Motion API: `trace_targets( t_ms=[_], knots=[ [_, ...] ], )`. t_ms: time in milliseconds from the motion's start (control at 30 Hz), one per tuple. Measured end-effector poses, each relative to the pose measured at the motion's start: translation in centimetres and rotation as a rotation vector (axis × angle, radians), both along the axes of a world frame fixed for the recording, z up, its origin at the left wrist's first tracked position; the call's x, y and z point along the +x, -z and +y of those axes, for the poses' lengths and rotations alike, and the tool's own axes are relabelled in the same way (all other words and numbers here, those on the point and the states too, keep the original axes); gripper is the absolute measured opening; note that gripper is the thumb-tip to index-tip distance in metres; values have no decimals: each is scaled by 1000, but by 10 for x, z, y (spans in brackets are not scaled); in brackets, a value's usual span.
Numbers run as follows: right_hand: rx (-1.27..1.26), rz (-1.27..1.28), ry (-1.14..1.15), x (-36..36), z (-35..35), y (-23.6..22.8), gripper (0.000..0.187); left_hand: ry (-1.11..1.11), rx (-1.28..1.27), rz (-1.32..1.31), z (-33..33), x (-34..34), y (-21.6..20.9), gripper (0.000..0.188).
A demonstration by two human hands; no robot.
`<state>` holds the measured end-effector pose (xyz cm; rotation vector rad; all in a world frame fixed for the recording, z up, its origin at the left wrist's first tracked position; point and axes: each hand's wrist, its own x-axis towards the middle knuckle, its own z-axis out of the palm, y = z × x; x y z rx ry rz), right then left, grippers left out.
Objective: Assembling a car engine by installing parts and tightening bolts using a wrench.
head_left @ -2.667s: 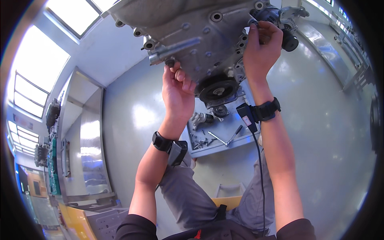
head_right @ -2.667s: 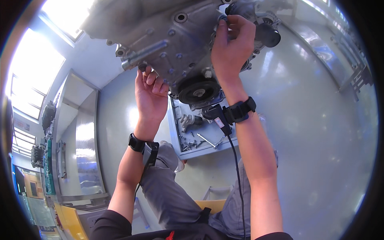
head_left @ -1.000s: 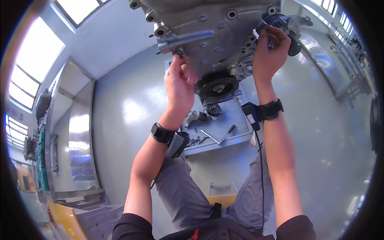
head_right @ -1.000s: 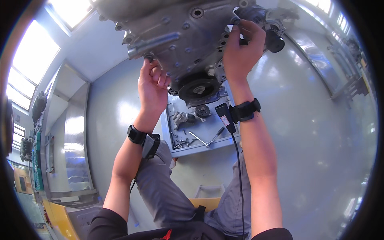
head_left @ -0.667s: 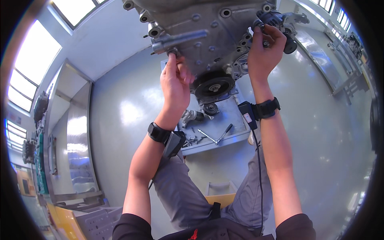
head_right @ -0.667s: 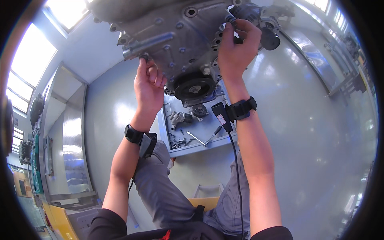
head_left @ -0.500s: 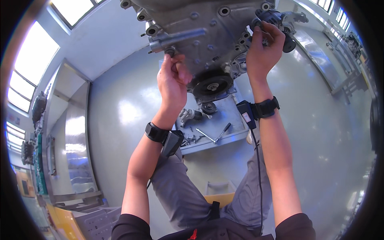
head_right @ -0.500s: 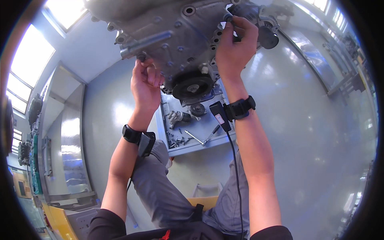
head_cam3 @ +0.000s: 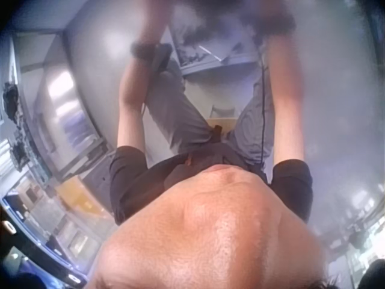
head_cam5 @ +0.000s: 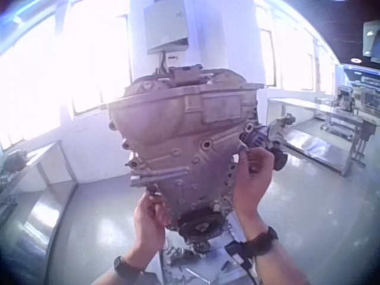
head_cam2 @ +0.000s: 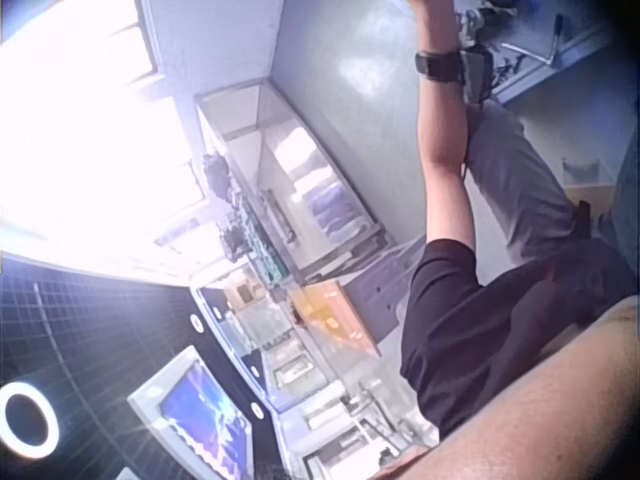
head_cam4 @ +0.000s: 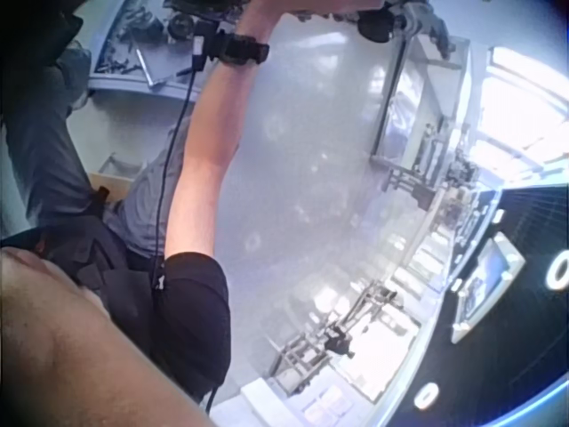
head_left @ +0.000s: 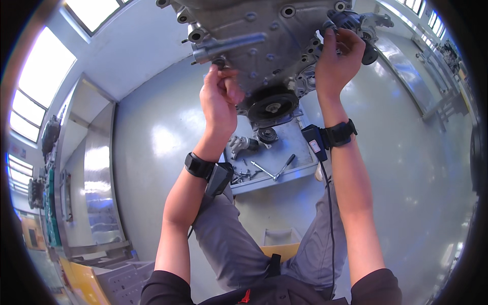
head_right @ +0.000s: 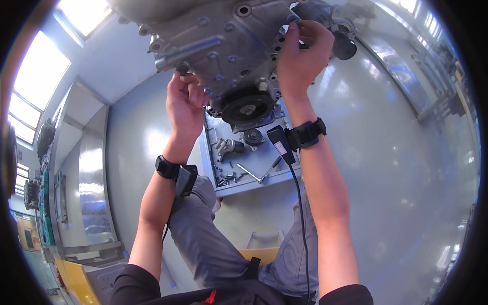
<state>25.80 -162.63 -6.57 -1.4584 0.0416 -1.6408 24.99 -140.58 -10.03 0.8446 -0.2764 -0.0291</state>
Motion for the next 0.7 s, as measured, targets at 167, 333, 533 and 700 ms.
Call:
trace_targets(
  t_ms=[167,333,533,700],
  knots=[
    [64,11,-41,0,0,-2,23,-27,85,28,4,2,-2,36],
    [42,-28,-62,5,-4,-3,25,-6,122,56,12,0,-6,38],
    [-11,-61,-22,4,-8,-2,24,-192,257,88,14,-7,-29,30],
    [39,-6,-42,-1,-5,-1,24,-437,608,-68,11,-10,-44,25]
  ],
)
